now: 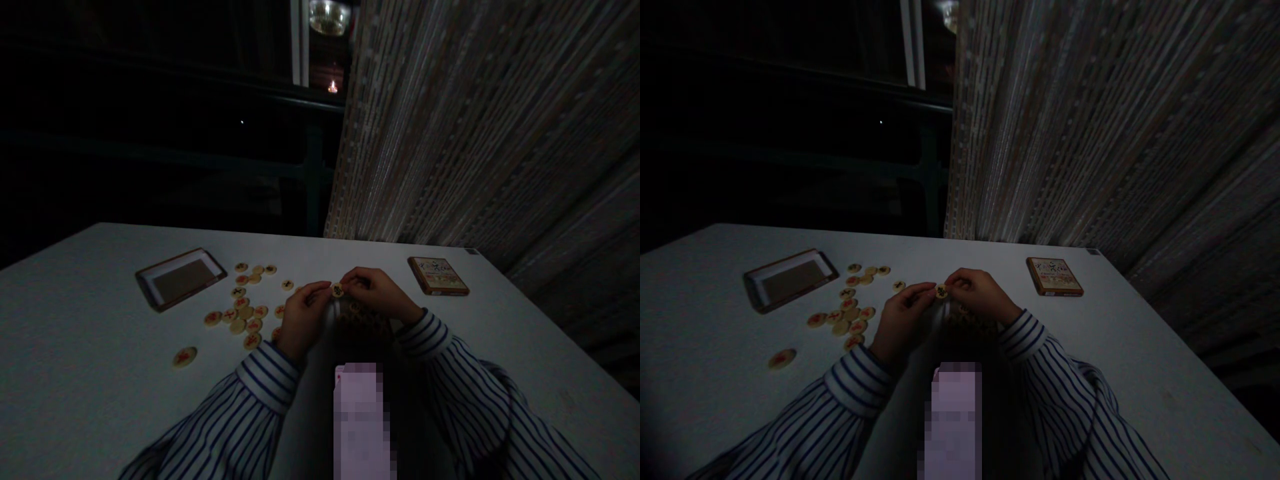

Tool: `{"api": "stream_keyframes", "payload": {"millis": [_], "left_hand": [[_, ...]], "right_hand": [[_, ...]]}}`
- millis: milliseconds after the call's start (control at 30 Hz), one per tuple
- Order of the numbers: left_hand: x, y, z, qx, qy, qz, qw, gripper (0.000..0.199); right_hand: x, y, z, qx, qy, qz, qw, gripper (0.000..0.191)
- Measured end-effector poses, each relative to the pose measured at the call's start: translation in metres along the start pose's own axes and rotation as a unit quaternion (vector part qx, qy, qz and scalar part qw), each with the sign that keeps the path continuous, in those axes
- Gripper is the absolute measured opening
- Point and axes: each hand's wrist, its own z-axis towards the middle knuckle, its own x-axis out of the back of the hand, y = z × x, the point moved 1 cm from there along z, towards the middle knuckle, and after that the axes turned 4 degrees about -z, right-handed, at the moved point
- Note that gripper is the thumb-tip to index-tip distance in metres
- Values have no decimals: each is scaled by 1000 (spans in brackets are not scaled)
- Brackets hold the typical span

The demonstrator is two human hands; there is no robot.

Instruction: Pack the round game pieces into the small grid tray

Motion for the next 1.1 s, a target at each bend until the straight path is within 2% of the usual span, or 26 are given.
{"api": "stream_keyframes", "payload": {"millis": [267,500,833,1100], "left_hand": [[0,-1,1,-20,-19,9,1000,29],[1,-3,1,-25,-14,12,1000,28],[2,-3,1,-30,-7,18,999,27],[1,1,-1,-39,-7,47,998,22]], "right_hand": [[-2,4,1,6,22,-4,1000,22],[-1,3,-1,48,-4,-71,996,25],[-1,-8,-2,161,4,-254,954,26],[-1,-5,-3,190,1,-301,934,27]]}}
